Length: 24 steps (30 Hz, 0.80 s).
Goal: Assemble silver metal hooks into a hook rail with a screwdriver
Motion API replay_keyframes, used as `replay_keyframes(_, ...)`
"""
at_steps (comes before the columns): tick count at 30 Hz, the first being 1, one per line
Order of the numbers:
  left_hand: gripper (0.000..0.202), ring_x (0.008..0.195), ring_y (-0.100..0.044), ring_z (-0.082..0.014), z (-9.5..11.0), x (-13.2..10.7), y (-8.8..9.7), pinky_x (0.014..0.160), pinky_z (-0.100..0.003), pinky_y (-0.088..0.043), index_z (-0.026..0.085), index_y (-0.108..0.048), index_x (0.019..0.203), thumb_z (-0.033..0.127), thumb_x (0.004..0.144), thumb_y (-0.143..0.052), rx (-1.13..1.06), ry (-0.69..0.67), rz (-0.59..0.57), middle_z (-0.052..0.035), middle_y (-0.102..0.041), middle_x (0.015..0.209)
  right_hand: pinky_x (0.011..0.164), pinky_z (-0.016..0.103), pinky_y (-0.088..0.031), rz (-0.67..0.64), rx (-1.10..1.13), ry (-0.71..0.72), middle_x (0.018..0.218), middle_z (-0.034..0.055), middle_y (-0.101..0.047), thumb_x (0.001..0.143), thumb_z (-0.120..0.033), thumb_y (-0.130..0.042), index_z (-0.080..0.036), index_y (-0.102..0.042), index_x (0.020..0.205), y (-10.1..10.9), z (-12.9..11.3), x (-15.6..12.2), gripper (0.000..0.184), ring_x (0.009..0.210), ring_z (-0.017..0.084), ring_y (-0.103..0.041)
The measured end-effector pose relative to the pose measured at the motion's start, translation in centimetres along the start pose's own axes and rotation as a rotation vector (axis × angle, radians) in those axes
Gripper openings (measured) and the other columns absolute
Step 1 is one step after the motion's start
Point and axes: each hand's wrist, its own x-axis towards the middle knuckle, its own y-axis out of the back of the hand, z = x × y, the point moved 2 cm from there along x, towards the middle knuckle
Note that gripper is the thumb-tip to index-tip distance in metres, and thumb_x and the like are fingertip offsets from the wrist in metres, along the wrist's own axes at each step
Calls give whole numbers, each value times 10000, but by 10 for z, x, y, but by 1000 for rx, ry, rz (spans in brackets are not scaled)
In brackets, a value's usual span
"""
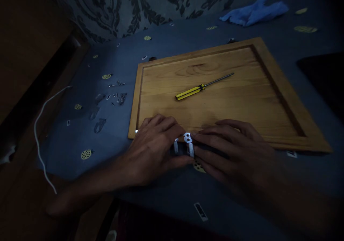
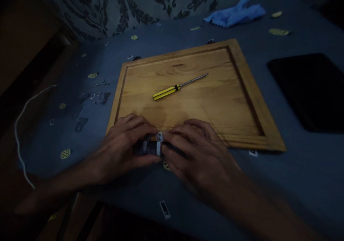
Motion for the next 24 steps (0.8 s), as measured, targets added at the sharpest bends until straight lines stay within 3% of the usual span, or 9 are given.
replay_keyframes(7,378,1047,-589,-254,-3,-1,1,924,-425,-447,165,-681,1100,443,875,-802,-19,-5,6,-40,-676,1063,1013,455,-431,1,-10,23,1090,25,-739,1016,-198,-532,-238,-638,1056,1,1,1,120,1067,219,-629)
replay_keyframes(13,436,1003,-601,-193,-13,-4,4,865,-327,-472,202,-635,1081,484,823,-845,-166,-16,59,-6,-648,1034,1011,470,-447,20,27,14,1104,10,-753,992,-179,-555,-263,-624,1074,0,3,0,136,1058,221,-661)
replay_keyframes(17,450,1085,-594,-216,-16,-6,6,916,-347,-476,207,-624,1085,500,822,-842,-128,-31,30,-20,-646,1100,1007,465,-451,21,0,21,1094,5,-756,1010,-192,-535,-266,-635,1066,0,4,-1,136,1056,216,-659)
replay_keyframes(24,460,1070,-577,-248,-7,-3,5,932,-402,-470,157,-643,1095,503,846,-817,-44,-1,-25,-51,-646,1095,1022,463,-429,-14,-14,52,1112,24,-738,1033,-223,-507,-259,-638,1083,1,4,-2,145,1092,227,-627)
